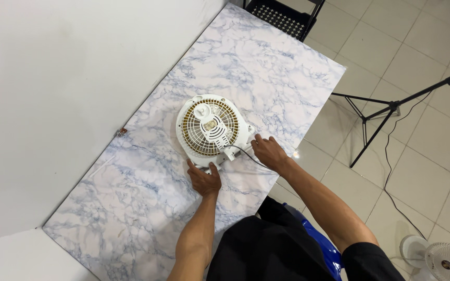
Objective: The person uses a screwdriver to remove screws from the rear grille of a white electric fan on a marble-patterned table, then removes the grille and sets it aside. The person then picks up a yellow and blue fan and places it on the table.
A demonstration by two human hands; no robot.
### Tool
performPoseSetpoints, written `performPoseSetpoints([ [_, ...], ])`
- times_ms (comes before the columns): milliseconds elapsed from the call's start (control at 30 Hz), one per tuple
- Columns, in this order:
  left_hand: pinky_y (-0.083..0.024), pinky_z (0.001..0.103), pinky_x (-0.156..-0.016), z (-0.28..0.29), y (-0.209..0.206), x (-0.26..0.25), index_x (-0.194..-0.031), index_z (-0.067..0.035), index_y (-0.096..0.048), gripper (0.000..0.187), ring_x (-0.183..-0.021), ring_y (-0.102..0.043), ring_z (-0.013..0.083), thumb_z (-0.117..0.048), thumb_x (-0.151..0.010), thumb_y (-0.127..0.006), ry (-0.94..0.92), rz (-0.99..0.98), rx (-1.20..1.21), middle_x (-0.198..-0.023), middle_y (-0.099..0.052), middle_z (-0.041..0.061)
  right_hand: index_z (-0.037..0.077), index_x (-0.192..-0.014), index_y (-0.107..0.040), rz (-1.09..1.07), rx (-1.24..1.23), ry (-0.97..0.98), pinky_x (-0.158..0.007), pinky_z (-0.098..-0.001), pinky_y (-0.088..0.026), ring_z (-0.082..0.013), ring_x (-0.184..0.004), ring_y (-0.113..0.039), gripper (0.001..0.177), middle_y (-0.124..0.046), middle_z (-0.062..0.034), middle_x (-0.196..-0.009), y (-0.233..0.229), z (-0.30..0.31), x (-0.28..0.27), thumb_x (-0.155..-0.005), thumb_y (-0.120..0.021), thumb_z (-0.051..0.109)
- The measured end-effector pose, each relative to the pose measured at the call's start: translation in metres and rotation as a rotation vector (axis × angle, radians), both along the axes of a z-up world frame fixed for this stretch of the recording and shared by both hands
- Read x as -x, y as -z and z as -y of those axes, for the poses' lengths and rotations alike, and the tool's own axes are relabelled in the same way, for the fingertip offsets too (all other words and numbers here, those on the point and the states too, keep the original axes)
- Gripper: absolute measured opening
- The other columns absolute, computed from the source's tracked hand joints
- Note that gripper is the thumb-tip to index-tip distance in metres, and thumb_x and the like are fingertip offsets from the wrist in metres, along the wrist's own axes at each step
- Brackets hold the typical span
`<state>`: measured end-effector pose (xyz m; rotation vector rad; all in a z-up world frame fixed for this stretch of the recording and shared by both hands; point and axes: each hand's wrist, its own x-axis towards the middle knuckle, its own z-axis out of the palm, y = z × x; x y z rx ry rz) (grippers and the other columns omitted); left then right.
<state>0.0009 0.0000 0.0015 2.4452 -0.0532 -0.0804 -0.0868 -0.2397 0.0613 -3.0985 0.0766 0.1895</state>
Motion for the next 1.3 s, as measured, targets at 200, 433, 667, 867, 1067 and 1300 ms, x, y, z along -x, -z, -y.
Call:
performPoseSetpoints([
  [200, -0.054, 0.049, -0.081, -0.001, 0.003, 0.001, -0.158, -0.002, -0.02, 0.093, -0.1, -0.065, 0.0346, -0.042, -0.089, -0.066, 0.009, 0.015, -0.005, -0.118, -0.055, 0.019, 0.004, -0.09, -0.07, 0.051, -0.04, 0.21, -0.059, -0.0443, -0.055, -0.0282, -0.063, -0.069, 0.034, -0.07, -0.0121, -0.077, 0.012, -0.007, -0.01, -0.106, -0.052, 0.028],
  [433, -0.054, 0.049, -0.081, -0.002, 0.005, 0.004, -0.158, -0.002, -0.022, 0.092, -0.103, -0.063, 0.0373, -0.043, -0.088, -0.067, 0.012, 0.056, -0.009, -0.118, -0.054, 0.02, 0.002, -0.093, -0.071, -0.248, -0.165, 0.568, -0.07, -0.0479, -0.053, -0.033, -0.077, -0.071, 0.055, -0.07, -0.0159, -0.086, -0.046, -0.026, -0.025, -0.113, -0.041, 0.045],
  [667, -0.054, 0.05, -0.083, -0.002, 0.005, 0.002, -0.158, -0.003, -0.023, 0.093, -0.105, -0.063, 0.0388, -0.045, -0.088, -0.067, 0.004, 0.056, -0.028, -0.121, -0.054, 0.021, -0.001, -0.115, -0.06, -0.002, -0.085, 0.194, -0.075, -0.0517, -0.049, -0.0329, -0.079, -0.071, 0.035, -0.064, -0.0212, -0.105, -0.037, -0.018, -0.01, -0.084, -0.059, 0.014],
  [867, -0.054, 0.05, -0.083, -0.001, 0.001, 0.0, -0.159, -0.003, -0.02, 0.093, -0.106, -0.063, 0.0393, -0.043, -0.089, -0.067, 0.013, 0.026, -0.043, -0.122, -0.054, 0.021, -0.002, -0.094, -0.062, -0.094, -0.017, 0.121, -0.071, -0.0444, -0.053, -0.0278, -0.071, -0.07, 0.023, -0.066, -0.0135, -0.087, 0.003, -0.006, -0.007, -0.103, -0.053, 0.017],
  [1067, -0.054, 0.05, -0.085, 0.001, 0.003, 0.0, -0.159, -0.005, -0.02, 0.094, -0.107, -0.062, 0.038, -0.044, -0.088, -0.067, 0.0, -0.018, -0.052, -0.121, -0.053, 0.02, 0.005, -0.079, -0.067, -0.097, -0.11, 0.446, -0.058, -0.046, -0.051, -0.031, -0.064, -0.071, 0.043, -0.069, -0.0117, -0.07, 0.005, -0.016, -0.027, -0.109, -0.048, 0.03],
  [1300, -0.053, 0.05, -0.086, 0.0, 0.0, -0.002, -0.158, -0.005, -0.019, 0.095, -0.107, -0.061, 0.0378, -0.044, -0.086, -0.067, 0.004, -0.017, -0.032, -0.122, -0.053, 0.02, 0.006, -0.083, -0.073, -0.302, -0.133, 0.511, -0.082, -0.0493, -0.048, -0.0291, -0.072, -0.072, 0.058, -0.07, -0.01, -0.076, -0.049, -0.023, -0.031, -0.112, -0.042, 0.045],
])
